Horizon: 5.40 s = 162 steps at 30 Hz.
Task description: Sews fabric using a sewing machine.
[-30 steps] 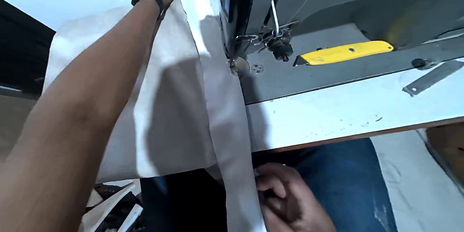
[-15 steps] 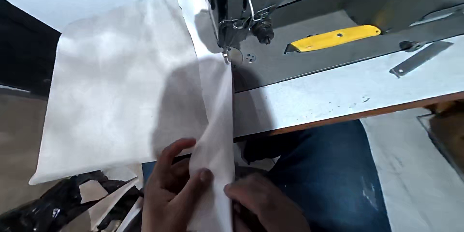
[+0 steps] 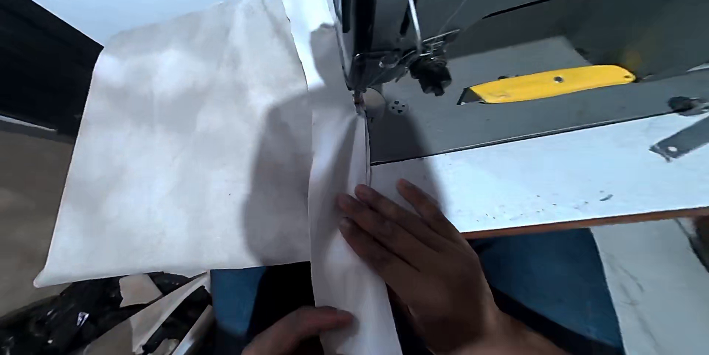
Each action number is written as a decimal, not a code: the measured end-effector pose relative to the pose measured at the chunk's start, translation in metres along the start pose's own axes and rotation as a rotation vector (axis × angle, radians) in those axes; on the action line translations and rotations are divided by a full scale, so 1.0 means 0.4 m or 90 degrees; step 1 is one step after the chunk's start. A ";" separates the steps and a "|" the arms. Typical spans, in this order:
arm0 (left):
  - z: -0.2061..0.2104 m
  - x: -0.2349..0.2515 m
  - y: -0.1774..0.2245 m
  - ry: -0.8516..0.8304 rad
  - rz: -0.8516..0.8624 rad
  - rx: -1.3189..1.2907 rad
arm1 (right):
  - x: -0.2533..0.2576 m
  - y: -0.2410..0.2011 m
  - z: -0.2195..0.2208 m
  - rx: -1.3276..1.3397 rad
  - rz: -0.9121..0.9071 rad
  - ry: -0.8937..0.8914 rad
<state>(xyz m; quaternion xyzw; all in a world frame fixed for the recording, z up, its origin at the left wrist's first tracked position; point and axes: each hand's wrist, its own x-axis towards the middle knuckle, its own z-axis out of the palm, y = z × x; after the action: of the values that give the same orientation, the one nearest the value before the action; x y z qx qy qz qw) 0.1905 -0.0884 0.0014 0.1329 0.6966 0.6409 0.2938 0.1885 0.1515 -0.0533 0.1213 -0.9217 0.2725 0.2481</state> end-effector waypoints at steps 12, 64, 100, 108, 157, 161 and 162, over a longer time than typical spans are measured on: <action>-0.184 0.470 0.188 0.006 0.403 0.707 | -0.008 0.005 -0.005 0.037 -0.006 0.030; -0.202 1.116 0.466 -0.353 0.419 0.920 | 0.056 -0.018 -0.099 0.026 0.030 -0.283; -0.212 1.352 0.367 -0.095 0.280 0.792 | 0.092 0.048 -0.104 -0.037 0.061 -0.254; -0.229 1.366 0.400 -0.109 0.300 0.781 | 0.116 0.060 -0.095 -0.049 0.071 -0.261; -0.124 0.836 0.282 -0.025 0.189 0.951 | 0.088 -0.072 0.001 0.053 0.041 0.075; -0.128 0.840 0.281 -0.030 0.197 0.951 | 0.068 -0.062 0.024 0.036 0.055 0.061; -0.128 0.839 0.281 -0.029 0.197 0.952 | 0.061 -0.058 0.027 0.031 0.057 0.059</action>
<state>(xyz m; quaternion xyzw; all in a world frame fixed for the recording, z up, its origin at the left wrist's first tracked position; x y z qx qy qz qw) -0.1266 0.0747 0.0307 0.4059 0.9123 0.0298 0.0468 0.1720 0.1243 -0.0380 0.0730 -0.9069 0.3111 0.2747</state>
